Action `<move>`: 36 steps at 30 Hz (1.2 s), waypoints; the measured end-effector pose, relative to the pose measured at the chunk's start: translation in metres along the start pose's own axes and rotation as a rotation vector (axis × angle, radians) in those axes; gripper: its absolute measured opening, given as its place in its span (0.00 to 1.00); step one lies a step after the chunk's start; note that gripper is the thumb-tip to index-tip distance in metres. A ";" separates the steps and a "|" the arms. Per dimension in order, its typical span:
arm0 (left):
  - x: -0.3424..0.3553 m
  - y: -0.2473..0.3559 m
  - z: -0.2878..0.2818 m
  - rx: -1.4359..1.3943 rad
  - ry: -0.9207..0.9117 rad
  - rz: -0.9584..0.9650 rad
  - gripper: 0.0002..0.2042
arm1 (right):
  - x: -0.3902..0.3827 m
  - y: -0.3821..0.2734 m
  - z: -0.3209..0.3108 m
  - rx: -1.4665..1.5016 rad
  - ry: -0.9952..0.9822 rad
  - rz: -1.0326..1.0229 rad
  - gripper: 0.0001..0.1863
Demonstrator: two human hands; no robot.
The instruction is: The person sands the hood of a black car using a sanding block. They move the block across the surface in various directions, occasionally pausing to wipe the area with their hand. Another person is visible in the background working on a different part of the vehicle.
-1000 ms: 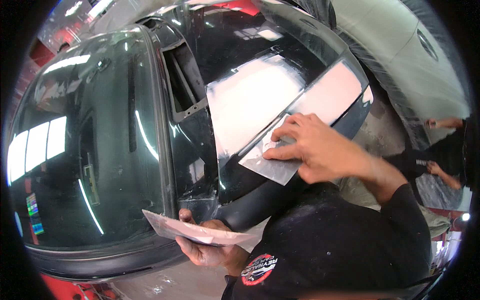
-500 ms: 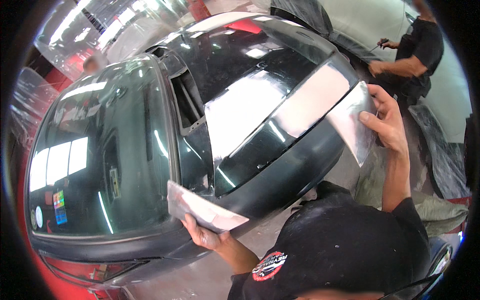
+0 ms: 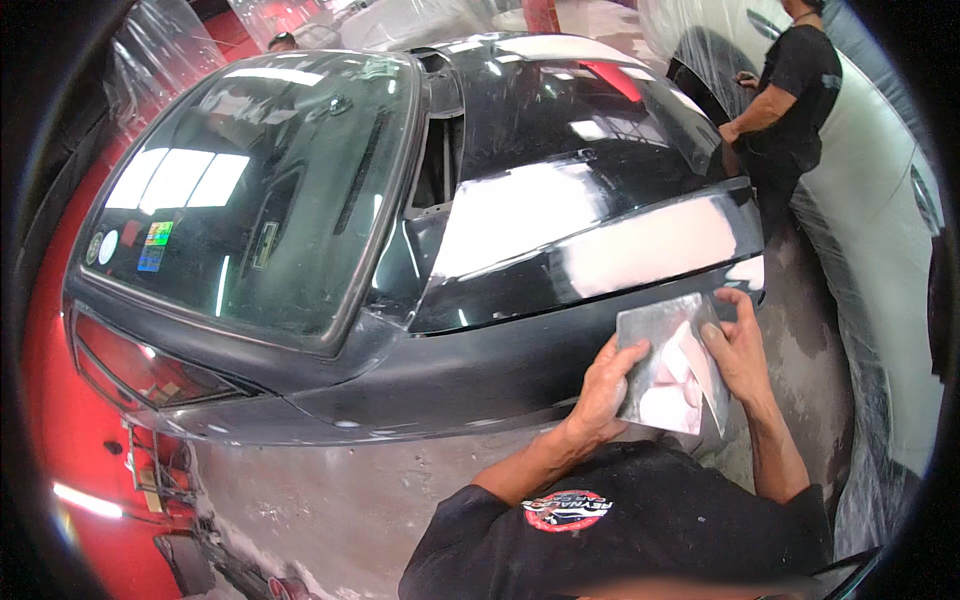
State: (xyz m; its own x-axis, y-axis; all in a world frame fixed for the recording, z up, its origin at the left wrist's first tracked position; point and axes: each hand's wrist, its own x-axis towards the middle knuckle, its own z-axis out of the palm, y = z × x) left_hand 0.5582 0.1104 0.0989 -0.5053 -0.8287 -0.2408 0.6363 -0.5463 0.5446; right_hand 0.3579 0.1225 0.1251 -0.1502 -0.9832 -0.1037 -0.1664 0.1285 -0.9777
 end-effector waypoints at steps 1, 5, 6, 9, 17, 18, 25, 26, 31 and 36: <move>0.005 -0.008 0.009 0.017 0.008 -0.006 0.20 | -0.003 0.007 -0.020 -0.033 0.021 -0.087 0.34; 0.041 -0.049 0.052 -0.022 -0.010 0.021 0.20 | -0.006 0.036 -0.128 -0.284 0.130 -0.180 0.38; 0.053 -0.056 0.060 -0.085 -0.082 0.059 0.20 | -0.004 0.048 -0.154 -0.518 0.162 -0.099 0.36; 0.102 -0.083 0.087 -0.106 -0.191 0.195 0.21 | 0.002 0.096 -0.226 -0.577 0.256 -0.128 0.26; 0.191 -0.160 0.127 -0.005 -0.005 0.150 0.20 | 0.025 0.217 -0.373 -0.128 0.318 -0.001 0.18; 0.199 -0.164 0.128 -0.009 0.011 0.157 0.20 | 0.023 0.230 -0.375 0.042 0.309 0.046 0.18; 0.273 -0.186 0.122 -0.020 0.116 0.201 0.18 | 0.048 0.230 -0.403 0.527 0.361 0.499 0.23; 0.284 -0.191 0.123 -0.009 0.180 0.195 0.18 | 0.063 0.222 -0.400 0.536 0.431 0.425 0.24; 0.330 -0.212 0.144 0.046 0.027 0.135 0.17 | 0.137 0.170 -0.413 0.338 0.478 0.105 0.24; 0.353 -0.256 0.188 0.148 0.027 -0.156 0.19 | 0.219 0.141 -0.430 0.035 0.273 -0.120 0.20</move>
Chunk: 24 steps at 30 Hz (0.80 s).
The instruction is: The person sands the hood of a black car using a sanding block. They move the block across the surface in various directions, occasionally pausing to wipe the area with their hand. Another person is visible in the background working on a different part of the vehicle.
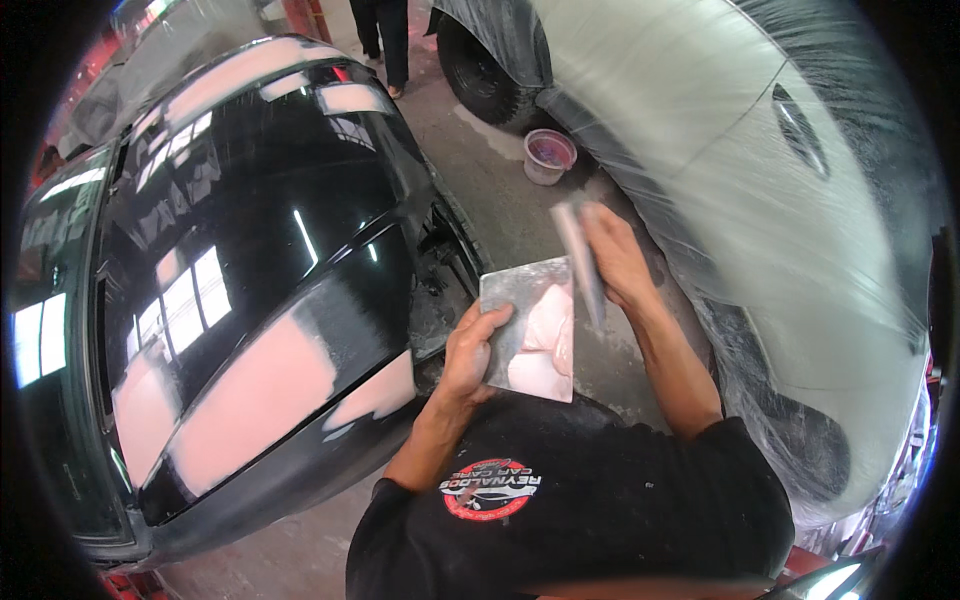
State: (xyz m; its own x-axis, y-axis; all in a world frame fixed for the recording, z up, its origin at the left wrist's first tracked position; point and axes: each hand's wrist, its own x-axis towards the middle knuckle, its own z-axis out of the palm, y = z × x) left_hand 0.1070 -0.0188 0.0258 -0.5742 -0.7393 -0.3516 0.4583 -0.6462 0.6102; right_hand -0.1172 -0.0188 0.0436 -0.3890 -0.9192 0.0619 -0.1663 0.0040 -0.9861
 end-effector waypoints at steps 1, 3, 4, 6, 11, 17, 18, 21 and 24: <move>0.006 -0.002 0.006 -0.016 0.024 -0.049 0.19 | 0.012 0.001 0.004 -0.102 0.016 0.037 0.21; 0.023 0.004 0.011 -0.072 0.066 0.040 0.19 | 0.043 0.007 0.006 -0.263 0.009 0.052 0.24; 0.032 0.006 0.013 -0.128 0.094 0.073 0.19 | 0.052 0.013 0.002 -0.351 -0.032 0.049 0.25; 0.047 0.016 0.013 -0.183 0.101 0.181 0.17 | 0.064 0.025 -0.025 -0.656 -0.197 -0.090 0.24; 0.101 0.012 0.028 -0.073 0.208 0.595 0.17 | 0.138 0.063 -0.085 -0.428 -0.141 0.023 0.20; 0.221 -0.012 0.054 -0.282 0.504 0.524 0.17 | 0.199 0.063 -0.129 -0.048 -0.308 -0.099 0.17; 0.239 -0.011 0.056 -0.298 0.492 0.482 0.17 | 0.204 0.060 -0.132 -0.159 -0.312 -0.226 0.19; 0.282 -0.010 0.069 -0.263 0.461 0.458 0.16 | 0.216 0.053 -0.142 -0.374 -0.496 -0.701 0.25; 0.317 -0.002 0.088 -0.270 0.393 0.360 0.16 | 0.236 0.061 -0.153 -0.399 -0.703 -1.135 0.27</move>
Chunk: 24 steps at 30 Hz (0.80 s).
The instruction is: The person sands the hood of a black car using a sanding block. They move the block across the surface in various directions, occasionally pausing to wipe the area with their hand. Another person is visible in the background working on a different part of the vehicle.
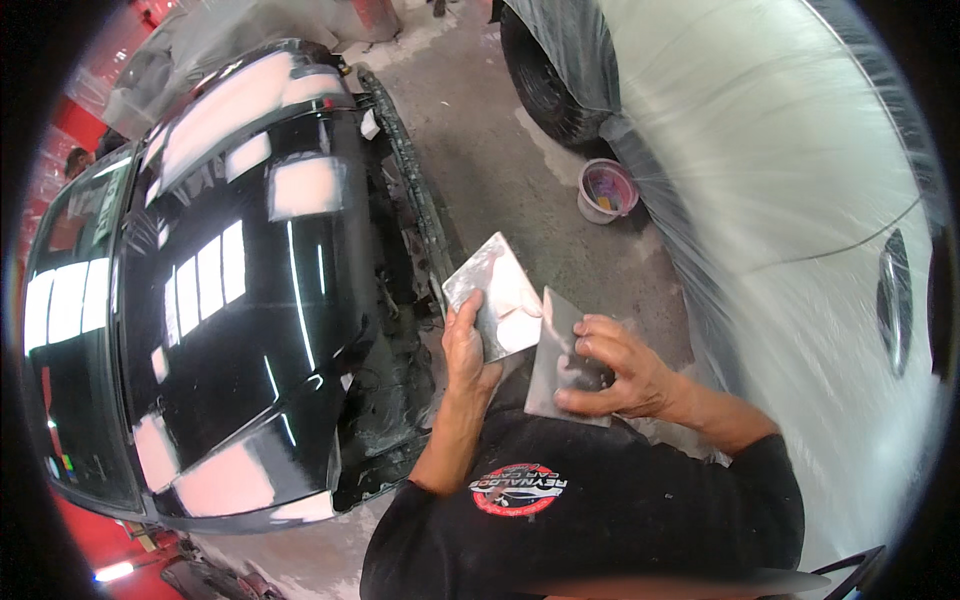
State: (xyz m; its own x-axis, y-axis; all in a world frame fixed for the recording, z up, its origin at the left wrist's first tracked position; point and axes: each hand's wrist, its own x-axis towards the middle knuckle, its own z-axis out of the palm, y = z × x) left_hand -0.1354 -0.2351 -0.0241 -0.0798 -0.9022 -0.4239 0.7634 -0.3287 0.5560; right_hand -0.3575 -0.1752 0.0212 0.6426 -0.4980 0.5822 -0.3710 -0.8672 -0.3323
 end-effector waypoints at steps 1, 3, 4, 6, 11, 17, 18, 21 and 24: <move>0.007 -0.002 0.010 -0.001 -0.029 -0.041 0.16 | -0.004 0.014 0.001 0.005 0.006 0.055 0.28; 0.022 -0.001 0.029 0.046 -0.051 -0.051 0.16 | -0.015 0.050 0.003 -0.038 -0.075 0.140 0.29; 0.032 0.002 0.038 0.066 -0.064 -0.055 0.16 | -0.019 0.072 0.006 -0.046 -0.003 0.240 0.32; 0.059 0.014 0.054 0.069 -0.183 0.009 0.17 | -0.023 0.121 0.000 -0.151 -0.328 0.426 0.34; 0.157 0.046 0.098 0.468 -0.230 0.286 0.17 | 0.035 0.233 -0.030 -0.171 0.097 0.607 0.35; 0.239 0.075 0.170 1.041 -0.244 0.528 0.24 | 0.157 0.321 -0.053 0.013 0.016 0.368 0.33; 0.251 0.083 0.178 1.091 -0.210 0.558 0.24 | 0.171 0.338 -0.053 0.068 0.025 0.338 0.32; 0.296 0.092 0.204 0.909 -0.114 0.715 0.23 | 0.198 0.396 -0.051 0.163 -0.027 0.223 0.29; 0.344 0.099 0.222 0.725 0.103 0.740 0.21 | 0.213 0.456 -0.041 0.211 -0.162 0.108 0.29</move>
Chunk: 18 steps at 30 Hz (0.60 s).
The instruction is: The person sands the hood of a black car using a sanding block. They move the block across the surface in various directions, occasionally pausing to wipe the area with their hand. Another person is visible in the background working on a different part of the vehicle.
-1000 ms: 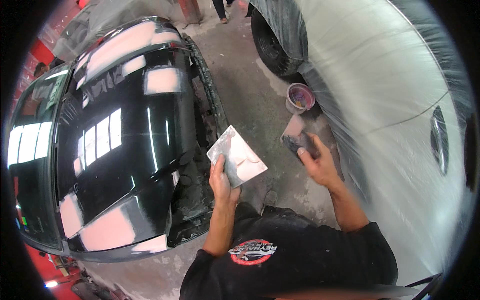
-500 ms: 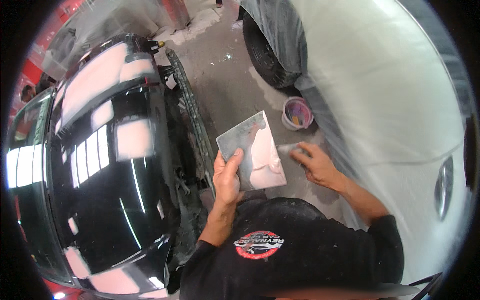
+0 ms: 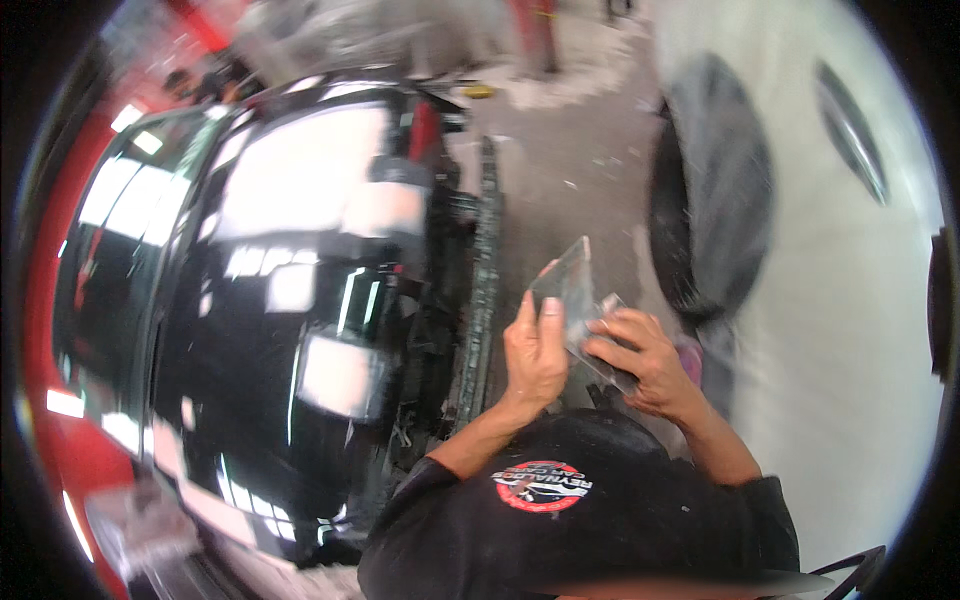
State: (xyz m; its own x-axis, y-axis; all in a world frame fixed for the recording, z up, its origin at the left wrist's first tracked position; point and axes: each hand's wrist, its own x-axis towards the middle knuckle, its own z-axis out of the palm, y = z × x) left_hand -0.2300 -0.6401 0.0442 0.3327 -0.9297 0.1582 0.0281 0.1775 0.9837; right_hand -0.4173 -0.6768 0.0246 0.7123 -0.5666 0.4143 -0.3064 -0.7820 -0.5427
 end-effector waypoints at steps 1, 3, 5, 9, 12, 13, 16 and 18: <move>0.015 -0.003 0.008 0.061 0.077 0.051 0.20 | 0.006 0.016 -0.004 0.019 -0.031 -0.035 0.28; 0.040 -0.010 0.024 0.182 0.262 0.110 0.19 | 0.021 0.053 -0.016 0.067 -0.167 -0.095 0.27; 0.066 -0.011 0.029 0.063 0.510 0.316 0.21 | 0.045 0.084 -0.030 0.151 -0.169 -0.121 0.24; 0.106 -0.016 0.035 -0.170 0.677 0.242 0.21 | 0.098 0.135 -0.054 0.284 0.074 -0.410 0.26; 0.124 -0.022 0.043 -0.586 0.581 -0.232 0.14 | 0.115 0.157 -0.039 0.385 -0.074 -0.774 0.34; 0.126 -0.023 0.046 -0.612 0.562 -0.251 0.15 | 0.124 0.167 -0.029 0.387 -0.016 -0.710 0.34; 0.133 -0.026 0.039 -0.608 0.581 -0.179 0.15 | 0.165 0.223 -0.018 0.181 -0.196 -0.545 0.36; 0.141 -0.029 0.025 -0.650 0.549 -0.051 0.15 | 0.198 0.256 -0.017 0.272 -0.348 -0.339 0.36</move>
State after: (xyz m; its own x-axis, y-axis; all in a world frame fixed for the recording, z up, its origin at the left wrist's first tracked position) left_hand -0.2074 -0.7845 0.0402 0.7212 -0.6833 -0.1140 0.5356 0.4456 0.7173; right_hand -0.3654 -0.9936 -0.0199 0.9232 -0.1401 0.3580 0.1174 -0.7841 -0.6094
